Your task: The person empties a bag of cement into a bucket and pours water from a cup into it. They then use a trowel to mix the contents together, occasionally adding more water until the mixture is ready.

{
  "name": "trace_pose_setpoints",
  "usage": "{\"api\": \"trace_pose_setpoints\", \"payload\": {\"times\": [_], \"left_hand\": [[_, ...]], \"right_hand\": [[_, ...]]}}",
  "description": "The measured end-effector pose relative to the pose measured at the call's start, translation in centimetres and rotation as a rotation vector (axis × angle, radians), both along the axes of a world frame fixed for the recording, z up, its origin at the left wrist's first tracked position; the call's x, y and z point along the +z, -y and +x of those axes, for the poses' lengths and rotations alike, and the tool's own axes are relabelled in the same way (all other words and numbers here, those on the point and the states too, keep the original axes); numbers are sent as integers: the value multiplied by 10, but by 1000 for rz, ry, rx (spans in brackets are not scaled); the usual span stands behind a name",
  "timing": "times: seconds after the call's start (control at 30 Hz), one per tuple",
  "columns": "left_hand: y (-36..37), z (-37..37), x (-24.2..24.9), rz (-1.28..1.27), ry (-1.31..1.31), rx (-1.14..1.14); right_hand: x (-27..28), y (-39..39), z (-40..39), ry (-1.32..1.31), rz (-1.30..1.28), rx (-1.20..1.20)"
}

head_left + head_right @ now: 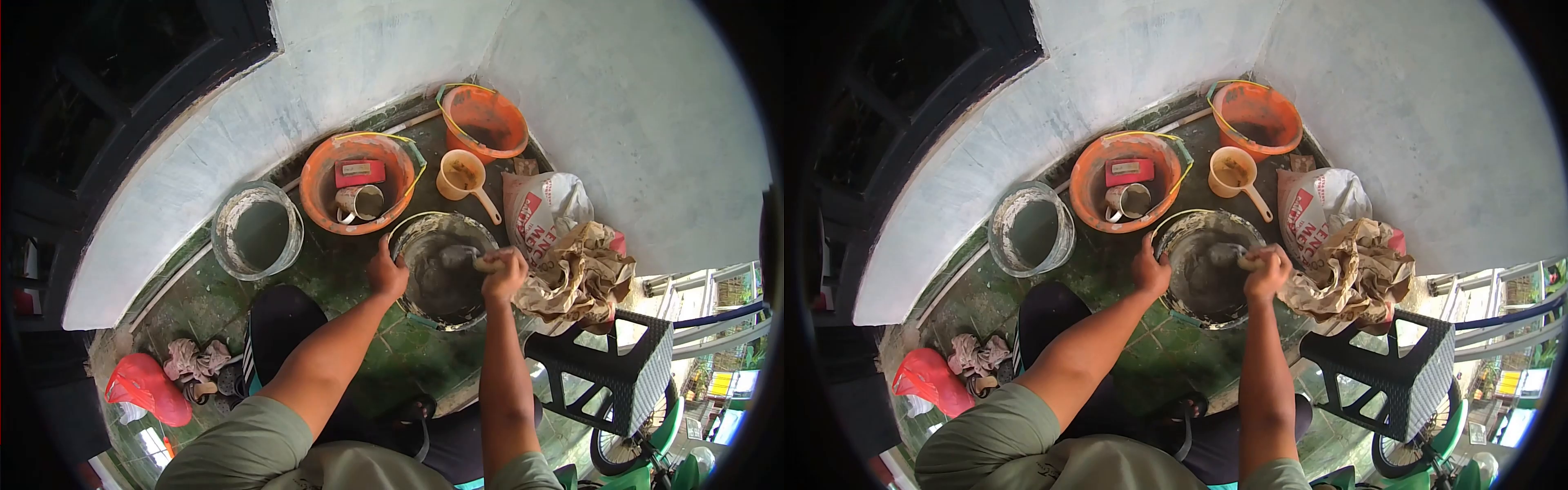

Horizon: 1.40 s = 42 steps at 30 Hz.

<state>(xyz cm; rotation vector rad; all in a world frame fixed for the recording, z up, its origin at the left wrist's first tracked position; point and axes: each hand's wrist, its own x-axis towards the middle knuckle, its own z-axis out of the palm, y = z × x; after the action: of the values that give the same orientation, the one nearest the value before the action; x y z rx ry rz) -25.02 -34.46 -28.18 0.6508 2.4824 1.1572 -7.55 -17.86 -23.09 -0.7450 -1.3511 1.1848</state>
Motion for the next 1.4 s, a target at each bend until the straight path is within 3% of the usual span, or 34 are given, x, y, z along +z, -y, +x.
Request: {"api": "trace_pose_setpoints", "payload": {"times": [0.07,0.2,0.3,0.43,0.57,0.6,0.8,0.9,0.93,1.13,1.23,1.37,1.4], "left_hand": [[0,0,-3,11,-7,-5],[0,0,-9,15,-33,-17],[0,0,-9,6,-32,-10],[1,1,-7,23,-32,0],[0,2,-5,-14,-14,14],[0,2,-2,-16,-3,12],[0,0,1,18,-13,0],[1,-1,-2,50,-28,-12],[2,-1,-4,55,-30,-13],[2,0,-8,27,-13,8],[1,-1,-5,2,-9,6],[1,0,-6,25,-8,16],[0,0,-5,29,-4,15]], "right_hand": [[20,12,-25,-136,-189,47],[-5,27,-33,-149,-215,90],[-17,43,-12,-81,-113,66],[-31,54,27,249,342,10],[-26,74,60,184,167,50],[-24,77,64,-24,-99,98],[12,52,38,-23,-325,71],[11,40,7,-87,-304,60],[6,35,-7,59,-31,8],[-16,18,-60,-145,-172,278],[-24,1,-53,216,13,181],[-29,-25,-7,173,212,264],[-19,-21,-2,83,20,251]]}}
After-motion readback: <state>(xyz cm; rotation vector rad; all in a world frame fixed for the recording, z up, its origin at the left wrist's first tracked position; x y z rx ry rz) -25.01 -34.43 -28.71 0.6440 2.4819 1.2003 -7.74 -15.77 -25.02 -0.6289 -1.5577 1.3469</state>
